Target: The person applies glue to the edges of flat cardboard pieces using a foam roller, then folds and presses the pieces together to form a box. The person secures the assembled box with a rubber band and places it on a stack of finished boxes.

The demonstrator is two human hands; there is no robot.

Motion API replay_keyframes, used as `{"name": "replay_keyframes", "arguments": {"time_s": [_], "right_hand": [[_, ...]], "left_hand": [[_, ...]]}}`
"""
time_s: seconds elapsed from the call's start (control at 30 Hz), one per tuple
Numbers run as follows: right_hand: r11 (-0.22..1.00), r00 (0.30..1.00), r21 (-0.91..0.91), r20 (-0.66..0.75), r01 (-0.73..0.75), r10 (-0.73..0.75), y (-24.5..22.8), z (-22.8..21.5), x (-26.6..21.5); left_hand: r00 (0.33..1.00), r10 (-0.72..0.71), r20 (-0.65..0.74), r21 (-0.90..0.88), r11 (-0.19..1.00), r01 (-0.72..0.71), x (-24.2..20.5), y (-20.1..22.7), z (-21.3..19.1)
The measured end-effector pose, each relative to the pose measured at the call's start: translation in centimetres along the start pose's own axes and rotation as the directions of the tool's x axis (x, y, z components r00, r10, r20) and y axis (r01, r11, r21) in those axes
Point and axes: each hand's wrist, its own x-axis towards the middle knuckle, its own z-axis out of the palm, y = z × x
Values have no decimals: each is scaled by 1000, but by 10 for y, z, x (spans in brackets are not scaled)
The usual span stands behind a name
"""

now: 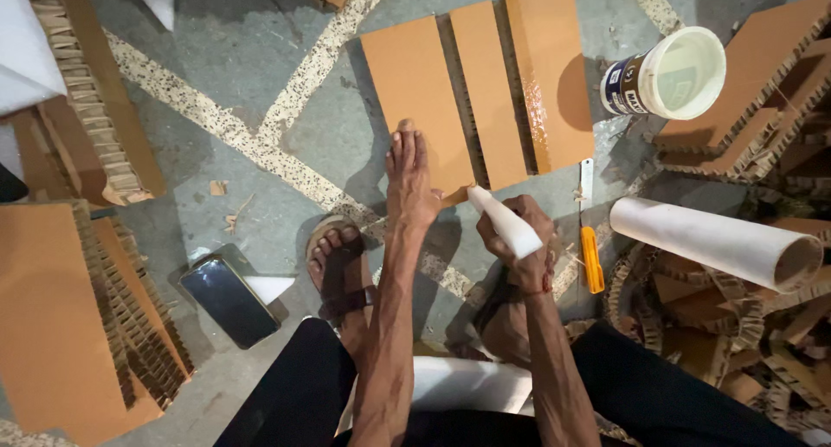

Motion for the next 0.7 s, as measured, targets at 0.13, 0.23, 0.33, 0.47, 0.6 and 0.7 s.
{"name": "replay_keyframes", "arguments": {"time_s": [0.13, 0.23, 0.33, 0.47, 0.6, 0.7], "right_hand": [[987, 987, 19, 26, -157, 156, -5, 2, -2], [994, 995, -47, -11, -98, 98, -7, 4, -3], [997, 997, -21, -1, -80, 80, -7, 7, -4], [996, 997, -53, -1, 74, -74, -3, 13, 0], [986, 986, 2, -8, 169, -169, 2, 16, 1], [977, 977, 22, -18, 213, -212, 2, 19, 7]], "left_hand": [[1000, 10, -7, -16, 1000, -10, 1, -1, -1], [1000, 0, 11, -12, 1000, 0, 2, -1, -2], [1000, -7, 9, -9, 1000, 7, 2, 0, -2], [1000, -16, 15, 5, 1000, 16, 2, 1, -4], [1000, -3, 21, 31, 1000, 3, 0, 1, -3], [999, -19, 38, 39, 999, 17, 3, -1, 0]]}}
